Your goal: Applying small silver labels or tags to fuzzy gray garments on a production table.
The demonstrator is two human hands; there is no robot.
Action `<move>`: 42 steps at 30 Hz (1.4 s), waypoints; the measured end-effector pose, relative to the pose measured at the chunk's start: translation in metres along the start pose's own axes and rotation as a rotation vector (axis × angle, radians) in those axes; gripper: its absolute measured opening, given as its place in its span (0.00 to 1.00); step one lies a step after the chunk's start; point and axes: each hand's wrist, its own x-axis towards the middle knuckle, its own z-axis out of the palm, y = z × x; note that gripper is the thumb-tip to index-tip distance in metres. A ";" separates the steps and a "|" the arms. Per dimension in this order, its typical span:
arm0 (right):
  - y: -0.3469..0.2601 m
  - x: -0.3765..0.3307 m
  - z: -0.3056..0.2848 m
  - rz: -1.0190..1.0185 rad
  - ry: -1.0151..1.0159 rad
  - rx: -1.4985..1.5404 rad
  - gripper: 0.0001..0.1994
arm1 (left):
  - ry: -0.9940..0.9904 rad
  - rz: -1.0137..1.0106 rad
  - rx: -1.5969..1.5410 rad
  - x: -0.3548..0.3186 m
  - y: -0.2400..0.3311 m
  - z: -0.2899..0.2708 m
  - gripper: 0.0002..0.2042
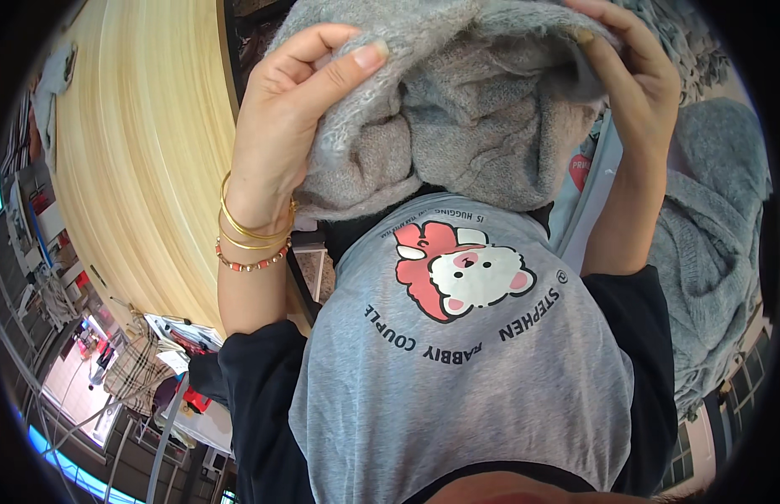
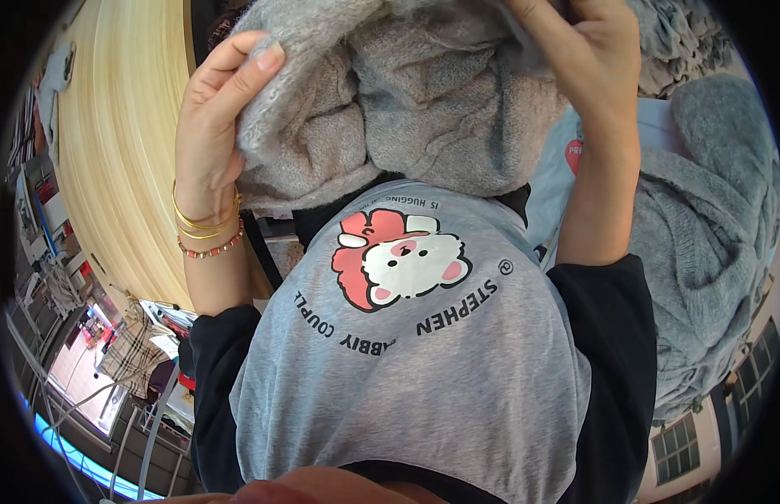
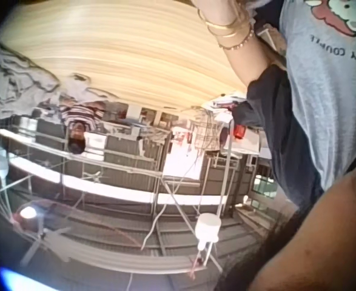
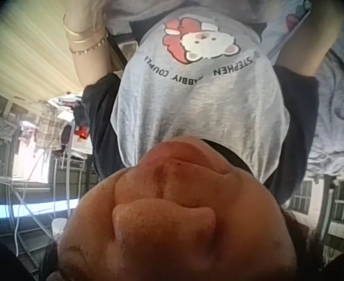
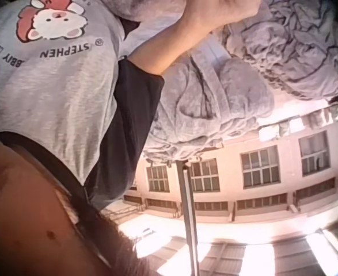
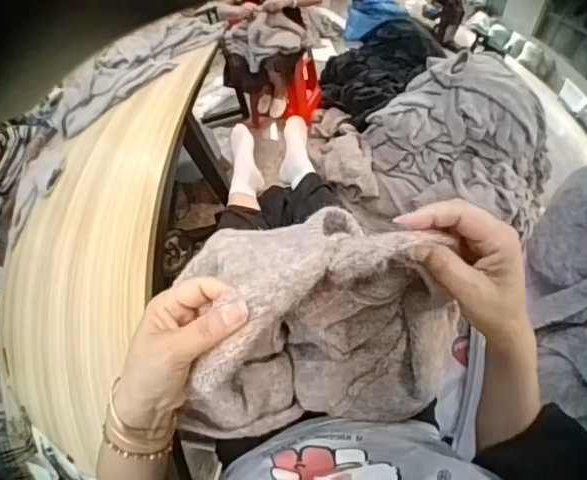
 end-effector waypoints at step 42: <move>-0.016 -0.034 0.037 0.155 -0.364 0.174 0.17 | 0.132 -0.207 -0.386 -0.009 -0.020 0.027 0.14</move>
